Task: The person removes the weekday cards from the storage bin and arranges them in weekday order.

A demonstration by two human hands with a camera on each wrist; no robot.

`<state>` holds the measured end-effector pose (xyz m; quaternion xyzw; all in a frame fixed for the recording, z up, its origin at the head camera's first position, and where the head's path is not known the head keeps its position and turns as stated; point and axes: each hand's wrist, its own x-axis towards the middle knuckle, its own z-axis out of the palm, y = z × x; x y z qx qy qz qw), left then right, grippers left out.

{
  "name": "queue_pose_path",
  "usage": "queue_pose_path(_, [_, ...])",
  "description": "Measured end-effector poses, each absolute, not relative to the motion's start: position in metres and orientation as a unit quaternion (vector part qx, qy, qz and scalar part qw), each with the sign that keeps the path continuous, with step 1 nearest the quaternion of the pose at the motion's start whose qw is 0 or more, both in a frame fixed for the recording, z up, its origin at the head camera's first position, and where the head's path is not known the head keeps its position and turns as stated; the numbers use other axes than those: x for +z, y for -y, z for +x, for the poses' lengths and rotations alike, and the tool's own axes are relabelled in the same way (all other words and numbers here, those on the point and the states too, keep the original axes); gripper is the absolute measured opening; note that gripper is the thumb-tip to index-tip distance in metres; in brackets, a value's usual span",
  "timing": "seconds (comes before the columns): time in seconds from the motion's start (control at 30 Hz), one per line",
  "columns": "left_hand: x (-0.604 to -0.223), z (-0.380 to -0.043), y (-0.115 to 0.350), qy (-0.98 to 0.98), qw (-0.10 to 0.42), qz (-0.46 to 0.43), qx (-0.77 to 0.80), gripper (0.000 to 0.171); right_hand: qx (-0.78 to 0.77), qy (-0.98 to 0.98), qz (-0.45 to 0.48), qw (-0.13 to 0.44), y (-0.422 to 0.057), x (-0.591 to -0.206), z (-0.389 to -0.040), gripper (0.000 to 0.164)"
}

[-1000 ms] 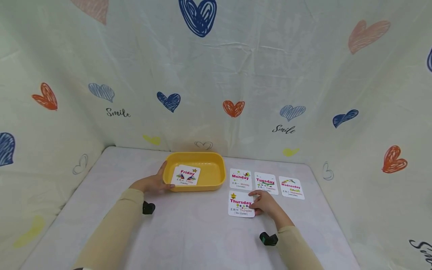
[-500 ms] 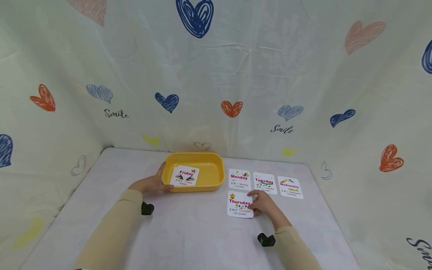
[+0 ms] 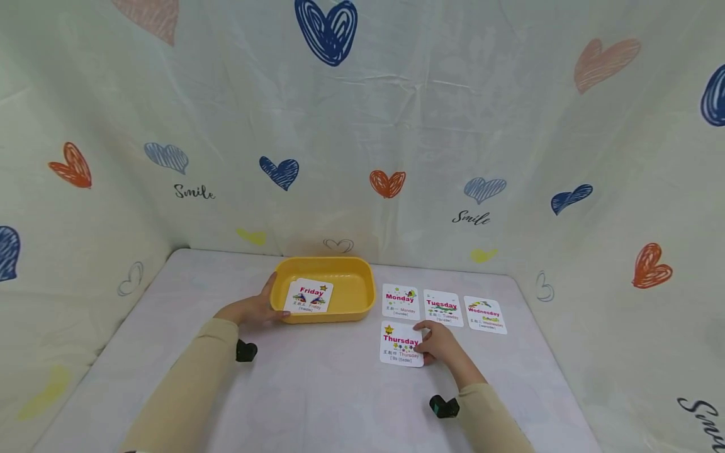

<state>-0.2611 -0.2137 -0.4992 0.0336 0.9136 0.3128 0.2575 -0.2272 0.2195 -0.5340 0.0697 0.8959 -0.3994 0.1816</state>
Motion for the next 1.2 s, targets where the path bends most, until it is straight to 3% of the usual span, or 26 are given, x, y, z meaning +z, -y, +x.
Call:
queue_pose_path(0.43, [-0.497,-0.257,0.212,-0.912,0.248,0.043,0.324,0.121,-0.376,-0.913,0.061,0.144,-0.218,-0.537,-0.219,0.045])
queue_pose_path(0.67, [-0.494,-0.255,0.211,-0.917,0.251,0.036,0.308,0.122,-0.479,-0.873,0.063,0.063,-0.216,-0.534,-0.221,0.048])
queue_pose_path(0.83, [-0.493,-0.255,0.210,-0.919,0.249,0.035,0.305,0.120,-0.542,-0.838,0.053,0.028,-0.196,-0.523,-0.225,0.048])
queue_pose_path(1.2, [-0.495,-0.257,0.213,-0.919,0.250,0.033,0.303,0.123,-0.609,-0.793,0.004,0.021,-0.137,-0.503,-0.238,0.045])
